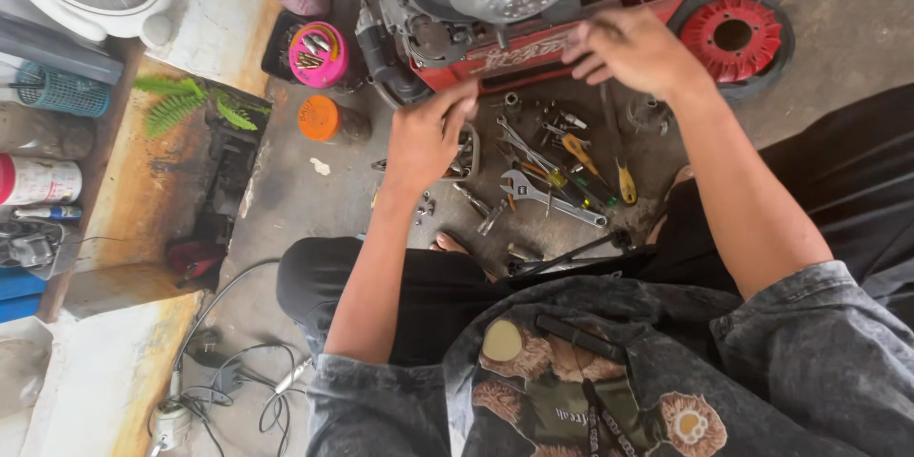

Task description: The person is working on a small engine, using a socket wrench to tighten a bolt on the engine casing. They adjust the tool and reposition their hands to apply torque, then continue tightening the bolt.

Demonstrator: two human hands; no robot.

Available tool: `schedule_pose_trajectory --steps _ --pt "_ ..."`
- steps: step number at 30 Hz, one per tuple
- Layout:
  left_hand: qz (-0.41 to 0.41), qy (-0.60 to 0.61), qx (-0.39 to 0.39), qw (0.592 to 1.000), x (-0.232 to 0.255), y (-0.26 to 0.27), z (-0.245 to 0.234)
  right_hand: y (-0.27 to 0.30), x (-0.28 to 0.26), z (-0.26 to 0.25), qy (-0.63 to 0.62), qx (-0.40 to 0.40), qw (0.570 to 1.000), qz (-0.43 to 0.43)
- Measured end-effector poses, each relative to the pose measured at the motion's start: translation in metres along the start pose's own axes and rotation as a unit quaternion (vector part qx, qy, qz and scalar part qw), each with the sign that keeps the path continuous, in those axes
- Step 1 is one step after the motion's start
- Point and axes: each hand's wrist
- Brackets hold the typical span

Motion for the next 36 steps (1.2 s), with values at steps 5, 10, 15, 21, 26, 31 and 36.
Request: schedule_pose_trajectory --steps 5,10,15,21,26,31,36 --pt "-0.167 0.051 0.006 0.985 -0.026 0.021 -0.008 -0.021 0.043 0.053 0.123 0.013 0.991 -0.040" --pt "-0.235 0.016 -0.011 0.972 -0.046 0.032 0.002 -0.105 0.150 0.125 0.233 0.042 0.961 -0.144" --pt "-0.175 -0.110 -0.105 0.973 -0.049 0.032 0.005 -0.141 0.176 0.161 0.355 -0.013 0.934 -0.043" --pt "-0.177 -0.100 -0.141 0.969 -0.058 0.043 0.018 -0.174 0.232 0.188 0.348 0.088 0.925 -0.128" --pt "-0.180 -0.064 -0.168 0.967 -0.064 0.047 0.028 -0.142 0.202 0.159 0.253 0.101 0.957 -0.102" --pt "-0.226 0.007 -0.203 0.953 -0.023 0.030 0.025 -0.057 0.120 0.110 0.091 0.071 0.993 -0.032" --pt "-0.239 0.128 -0.232 0.934 0.026 0.017 0.016 0.022 0.051 0.076 -0.255 0.096 0.961 0.055"
Point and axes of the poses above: each hand's wrist, its own y-axis away from the middle knuckle, its own z-axis out of the palm, x = y × z, and after that the axes turned 6 degrees about x, right-handed
